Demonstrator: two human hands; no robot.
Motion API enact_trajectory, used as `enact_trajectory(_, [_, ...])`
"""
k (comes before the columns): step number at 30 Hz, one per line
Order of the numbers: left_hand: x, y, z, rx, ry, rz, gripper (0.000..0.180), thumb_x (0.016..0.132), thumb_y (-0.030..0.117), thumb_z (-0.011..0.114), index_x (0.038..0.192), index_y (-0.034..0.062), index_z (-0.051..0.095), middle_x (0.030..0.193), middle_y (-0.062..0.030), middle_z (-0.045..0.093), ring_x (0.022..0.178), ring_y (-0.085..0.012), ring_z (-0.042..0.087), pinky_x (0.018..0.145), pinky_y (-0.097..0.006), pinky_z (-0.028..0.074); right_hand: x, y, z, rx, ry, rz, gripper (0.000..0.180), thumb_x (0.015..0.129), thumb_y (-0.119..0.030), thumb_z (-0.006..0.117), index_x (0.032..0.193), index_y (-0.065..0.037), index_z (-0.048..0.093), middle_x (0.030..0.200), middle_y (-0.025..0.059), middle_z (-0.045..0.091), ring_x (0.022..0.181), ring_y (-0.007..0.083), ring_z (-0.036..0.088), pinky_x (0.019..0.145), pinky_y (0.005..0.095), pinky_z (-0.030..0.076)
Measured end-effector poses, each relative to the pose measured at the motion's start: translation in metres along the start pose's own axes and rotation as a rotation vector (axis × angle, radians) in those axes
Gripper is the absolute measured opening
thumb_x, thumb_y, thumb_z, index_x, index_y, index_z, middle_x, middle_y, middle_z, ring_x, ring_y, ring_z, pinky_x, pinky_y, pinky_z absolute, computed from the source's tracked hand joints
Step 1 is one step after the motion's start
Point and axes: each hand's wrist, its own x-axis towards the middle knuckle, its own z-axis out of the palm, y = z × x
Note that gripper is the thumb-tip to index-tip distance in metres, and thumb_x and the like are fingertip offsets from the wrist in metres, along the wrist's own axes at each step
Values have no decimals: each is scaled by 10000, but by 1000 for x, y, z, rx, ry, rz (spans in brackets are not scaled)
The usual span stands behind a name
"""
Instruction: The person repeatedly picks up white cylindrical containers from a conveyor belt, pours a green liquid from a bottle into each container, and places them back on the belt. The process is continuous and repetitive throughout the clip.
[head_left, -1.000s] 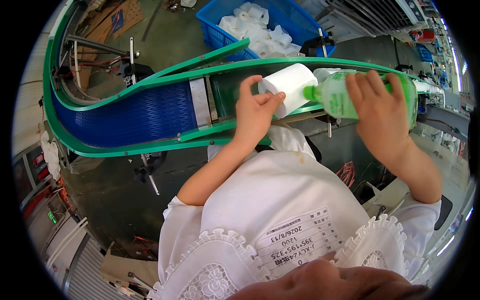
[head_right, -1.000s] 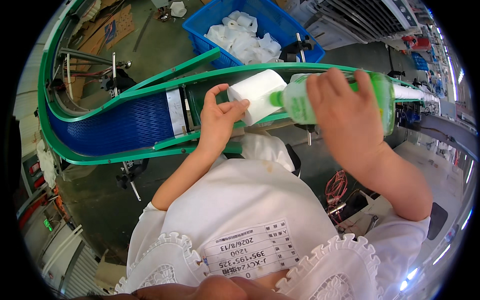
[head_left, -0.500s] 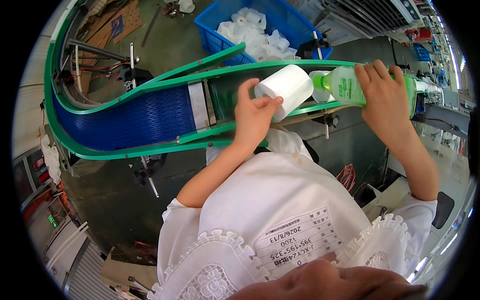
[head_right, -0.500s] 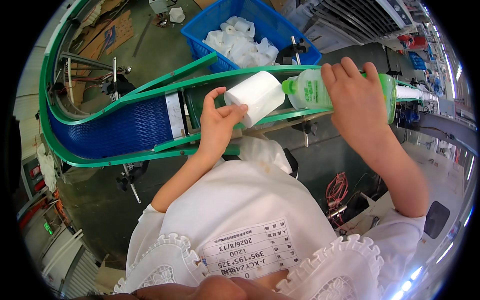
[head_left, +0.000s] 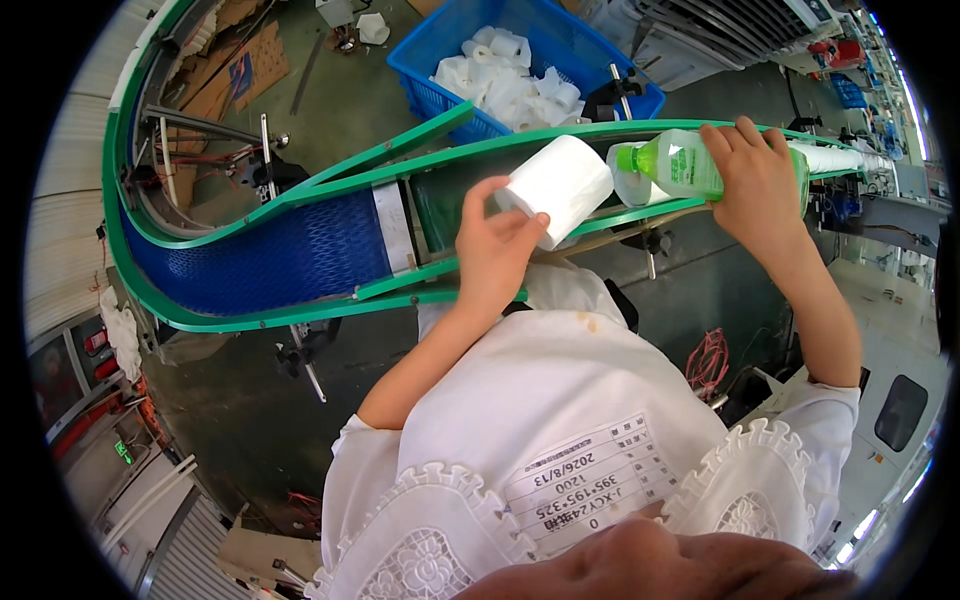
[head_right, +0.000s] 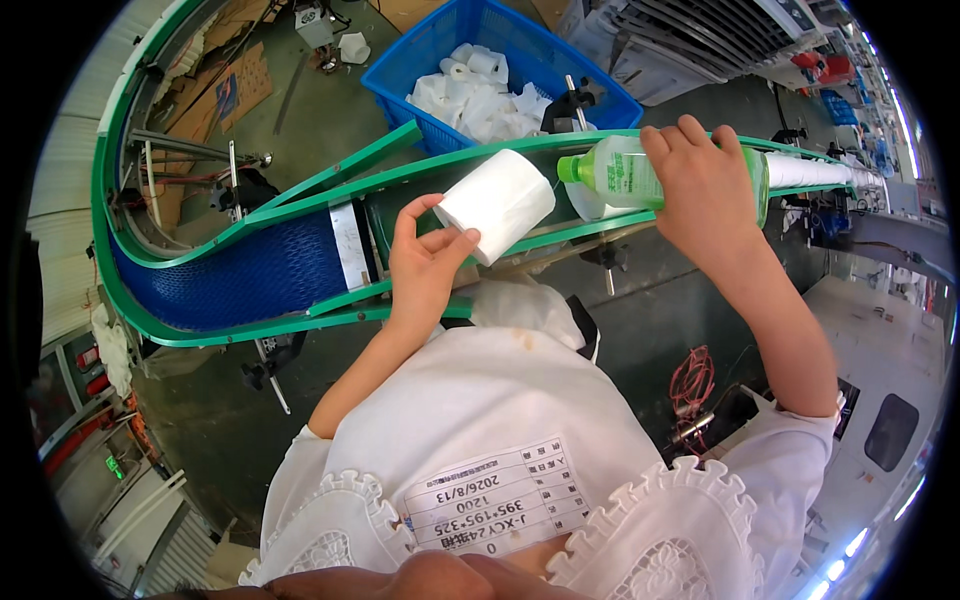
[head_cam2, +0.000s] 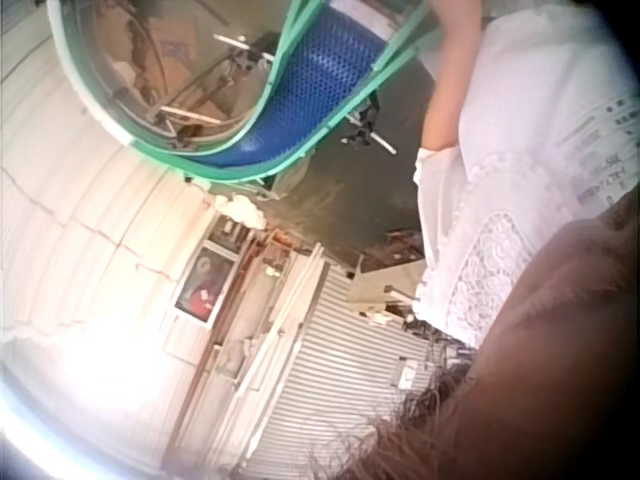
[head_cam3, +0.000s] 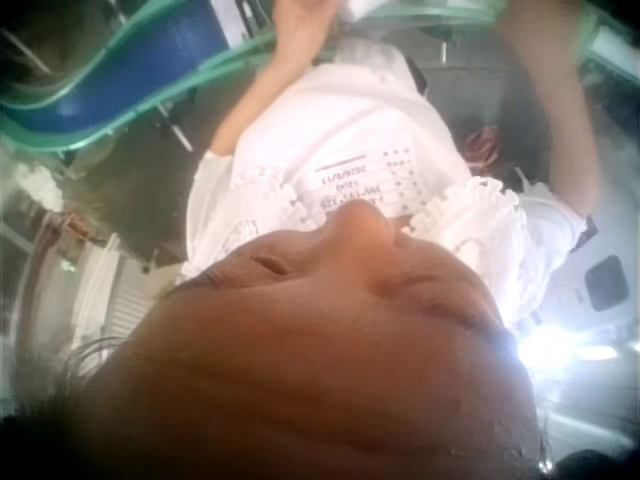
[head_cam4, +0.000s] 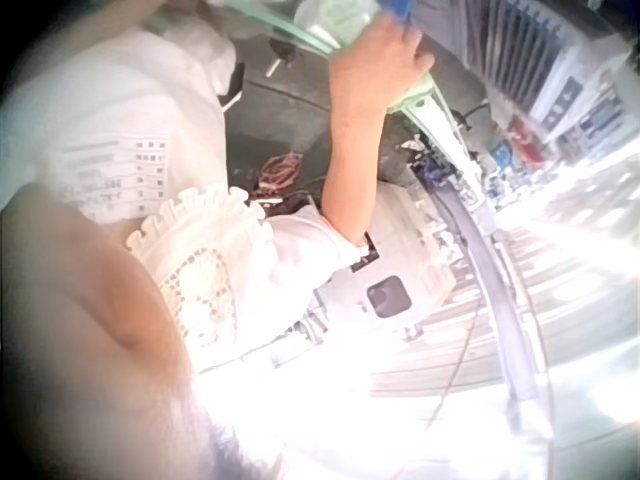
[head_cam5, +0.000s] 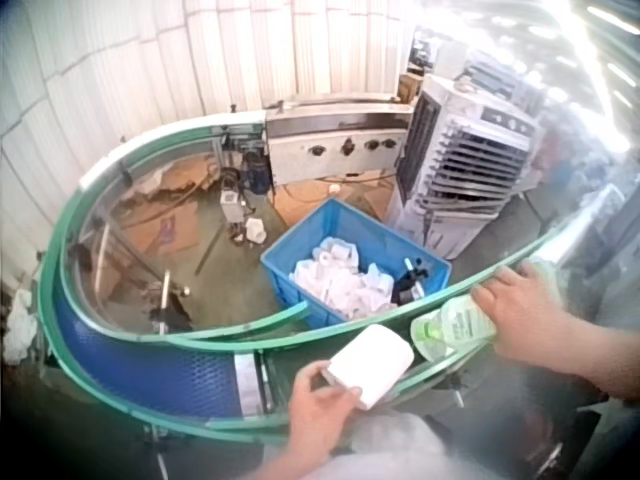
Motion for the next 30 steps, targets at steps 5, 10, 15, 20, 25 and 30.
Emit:
enact_trajectory(5, [2, 1, 0, 5, 10, 2, 571, 872, 99, 739, 1325, 65, 393, 972, -160, 719, 847, -140, 666, 599, -238, 482, -12, -8, -5, 203, 74, 9, 642, 556, -5, 762, 1173, -28, 590, 1076, 82, 659, 1029, 259, 577, 872, 400, 427])
enact_trajectory(10, [1, 4, 4, 62, 16, 18, 555, 867, 95, 744, 1301, 58, 401, 951, -153, 720, 846, -139, 662, 621, -239, 489, -14, -11, 17, 225, 79, 30, 638, 547, -10, 774, 1157, -30, 590, 1060, 85, 666, 1036, 266, 580, 864, 400, 423])
enact_trajectory(15, [5, 2, 2, 56, 53, 29, 539, 864, 88, 744, 1283, 53, 406, 925, -143, 717, 847, -142, 659, 689, -241, 495, -13, 7, 28, 200, 125, 98, 625, 544, -15, 776, 1142, -39, 594, 1056, 83, 667, 1013, 262, 582, 859, 395, 423])
enact_trajectory(20, [6, 5, 6, 63, 39, -2, 523, 864, 79, 739, 1271, 52, 412, 898, -130, 709, 836, -139, 654, 707, -245, 492, -18, -15, 16, 362, 135, 40, 655, 542, -76, 834, 1154, -49, 602, 1035, 86, 673, 1020, 272, 585, 863, 398, 423])
enact_trajectory(25, [7, 5, -3, 70, 53, 6, 513, 861, 63, 737, 1267, 66, 423, 888, -125, 702, 820, -139, 651, 700, -241, 487, -19, -16, 44, 564, 14, 292, 749, 494, -127, 897, 1183, -45, 614, 1044, 90, 678, 1018, 275, 599, 869, 399, 448])
enact_trajectory(30, [-8, 23, -18, 1, -107, 17, 517, 854, -41, 687, 1287, 79, 433, 949, -120, 700, 882, -137, 656, 770, -255, 503, -45, -23, 76, 1655, -23, 521, 872, 494, -140, 921, 1282, 16, 583, 1149, 102, 667, 1058, 199, 624, 967, 341, 469])
